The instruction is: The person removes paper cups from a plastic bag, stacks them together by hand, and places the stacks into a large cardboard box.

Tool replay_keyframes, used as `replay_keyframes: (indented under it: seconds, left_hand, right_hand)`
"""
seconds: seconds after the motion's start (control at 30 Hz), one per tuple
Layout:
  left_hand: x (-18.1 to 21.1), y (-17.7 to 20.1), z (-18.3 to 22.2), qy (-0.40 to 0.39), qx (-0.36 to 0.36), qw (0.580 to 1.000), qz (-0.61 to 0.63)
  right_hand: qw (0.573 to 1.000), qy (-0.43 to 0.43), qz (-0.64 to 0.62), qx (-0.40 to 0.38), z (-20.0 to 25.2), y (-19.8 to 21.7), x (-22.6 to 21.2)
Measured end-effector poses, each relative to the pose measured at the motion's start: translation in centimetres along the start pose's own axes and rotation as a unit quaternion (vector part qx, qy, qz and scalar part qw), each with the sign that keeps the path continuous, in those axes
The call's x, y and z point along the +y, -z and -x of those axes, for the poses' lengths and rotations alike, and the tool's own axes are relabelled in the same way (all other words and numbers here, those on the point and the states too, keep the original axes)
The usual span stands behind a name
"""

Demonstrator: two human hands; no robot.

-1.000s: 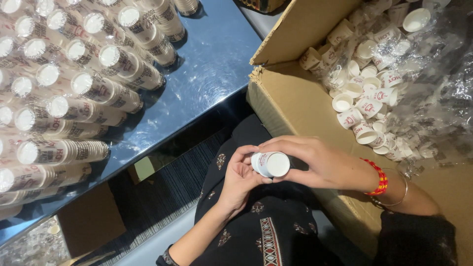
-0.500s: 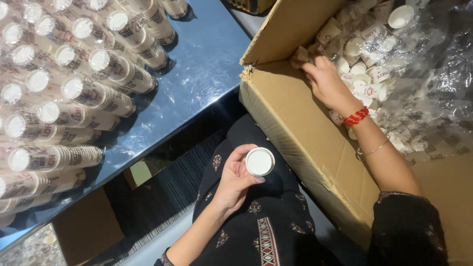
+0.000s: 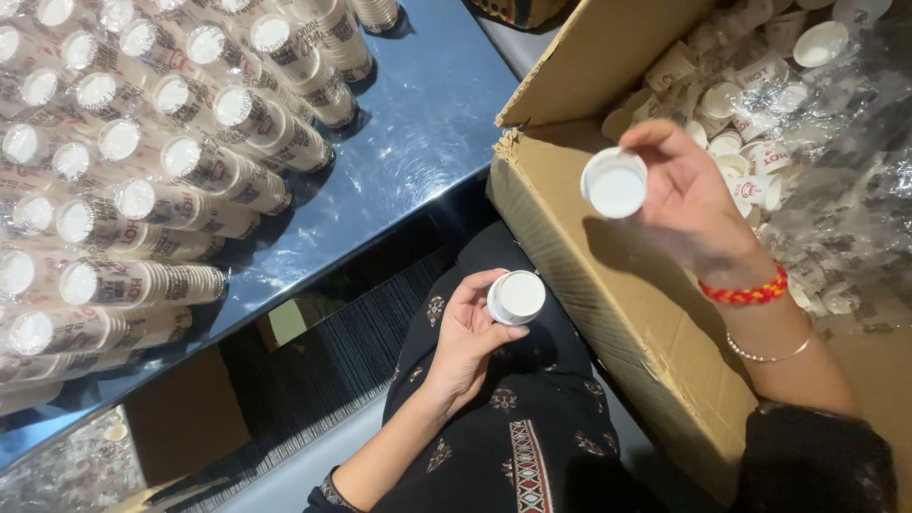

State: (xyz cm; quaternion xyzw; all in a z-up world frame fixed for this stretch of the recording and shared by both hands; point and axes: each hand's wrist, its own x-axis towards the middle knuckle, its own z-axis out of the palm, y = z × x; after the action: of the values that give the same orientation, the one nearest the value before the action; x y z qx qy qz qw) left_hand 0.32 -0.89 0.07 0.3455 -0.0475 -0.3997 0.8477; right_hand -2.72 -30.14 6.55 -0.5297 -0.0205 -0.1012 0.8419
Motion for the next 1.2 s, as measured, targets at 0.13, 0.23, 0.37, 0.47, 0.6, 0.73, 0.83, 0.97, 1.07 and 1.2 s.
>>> replay_keyframes:
  seconds: [0.13, 0.23, 0.37, 0.47, 0.6, 0.73, 0.83, 0.97, 1.07, 1.2]
  left_hand:
    - [-0.3, 0.0, 0.2, -0.036, 0.005, 0.999, -0.034]
    - [-0.6, 0.4, 0.4, -0.061, -0.004, 0.998, -0.032]
    - [-0.6, 0.9, 0.4, -0.093, -0.004, 0.994, -0.063]
    - [-0.8, 1.1, 0.2, -0.103, -0.020, 0.993, -0.053]
    - [-0.6, 0.8, 0.2, -0.082, -0.021, 0.996, -0.023]
    - [-0.6, 1.0, 0.3, -0.087, -0.011, 0.995, -0.050]
    - [-0.6, 1.1, 0.3, -0.083, -0.014, 0.995, -0.054]
    - [-1.1, 1.5, 0.2, -0.070, -0.019, 0.996, -0.052]
    - [-1.7, 2.1, 0.4, -0.078, -0.038, 0.995, -0.053]
    - [-1.6, 2.1, 0.3, -0.059, -0.047, 0.997, -0.020]
  right_hand:
    - [0.987, -0.076, 0.008, -0.142, 2.2, -4.6, -1.4]
    - [0.958, -0.040, 0.197, -0.207, 2.7, -7.1, -2.4]
    - [0.873, 0.090, 0.421, -0.227, 3.4, -7.3, -2.1]
    - [0.873, 0.144, 0.427, -0.190, 3.2, -7.5, -2.3]
    - [0.955, 0.117, 0.222, -0.159, 4.0, -6.9, -1.0]
    - [0.953, 0.087, 0.231, -0.176, 4.3, -6.5, -0.4]
    - [0.957, 0.119, 0.186, -0.190, 3.5, -7.2, 0.1]
    - [0.969, 0.106, 0.145, -0.172, 3.9, -6.8, 1.4]
    - [0.952, 0.049, 0.209, -0.217, 3.0, -7.7, 0.5]
    - [0.866, 0.122, 0.409, -0.260, 2.0, -8.6, -1.0]
